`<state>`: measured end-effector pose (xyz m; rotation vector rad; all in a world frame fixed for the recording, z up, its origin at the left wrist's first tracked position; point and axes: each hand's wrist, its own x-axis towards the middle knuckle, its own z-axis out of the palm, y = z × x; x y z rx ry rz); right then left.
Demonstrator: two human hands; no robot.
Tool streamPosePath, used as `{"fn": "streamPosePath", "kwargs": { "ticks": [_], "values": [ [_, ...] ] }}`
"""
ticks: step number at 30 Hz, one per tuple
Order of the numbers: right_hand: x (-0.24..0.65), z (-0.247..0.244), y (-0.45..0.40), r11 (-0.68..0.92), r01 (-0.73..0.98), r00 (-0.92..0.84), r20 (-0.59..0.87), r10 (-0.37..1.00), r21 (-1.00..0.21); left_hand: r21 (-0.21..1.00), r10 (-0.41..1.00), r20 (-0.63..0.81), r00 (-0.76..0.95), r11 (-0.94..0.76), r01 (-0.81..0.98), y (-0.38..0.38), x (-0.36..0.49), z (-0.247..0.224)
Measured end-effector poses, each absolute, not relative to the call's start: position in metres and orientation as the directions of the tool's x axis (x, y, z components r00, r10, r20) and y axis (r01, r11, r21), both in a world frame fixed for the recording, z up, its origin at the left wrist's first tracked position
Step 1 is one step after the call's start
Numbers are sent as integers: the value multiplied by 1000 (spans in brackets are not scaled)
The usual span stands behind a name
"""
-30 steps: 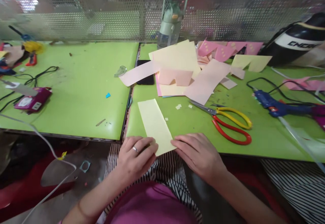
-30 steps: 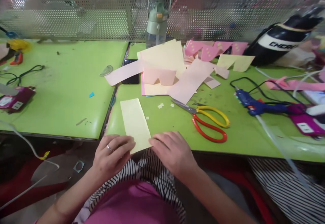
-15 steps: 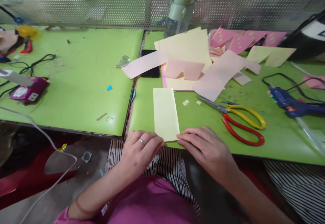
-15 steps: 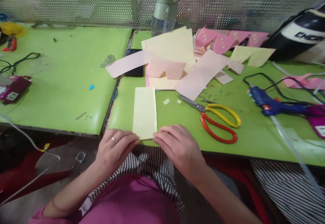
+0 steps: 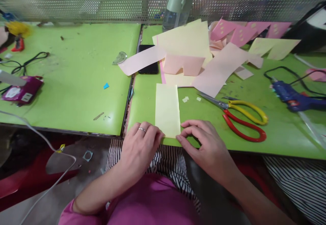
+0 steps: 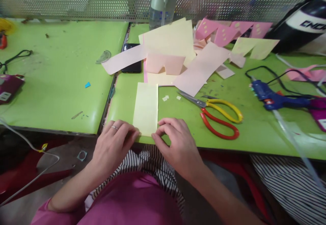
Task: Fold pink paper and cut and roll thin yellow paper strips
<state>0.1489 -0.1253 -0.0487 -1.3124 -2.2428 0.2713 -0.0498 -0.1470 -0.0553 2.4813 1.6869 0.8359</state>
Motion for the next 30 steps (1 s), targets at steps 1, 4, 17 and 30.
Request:
{"fn": "streamPosePath", "kwargs": {
  "ticks": [1, 4, 17, 30],
  "values": [
    [149, -49, -125, 507, 752, -391, 334, 858, -422, 316, 872, 410, 268, -412, 855, -147, -50, -55],
    [149, -49, -126, 516, 745, -399, 338, 853, -422, 328, 877, 391, 279, -416, 848, -147, -50, -54],
    [145, -48, -125, 498, 754, -399, 303, 866, -430, 295, 857, 376, 352, -471, 831, -151, -52, -58],
    [146, -55, -141, 582, 781, -445, 452, 773, -227, -3, 764, 358, 536, -573, 819, -179, -46, -63]
  ]
}}
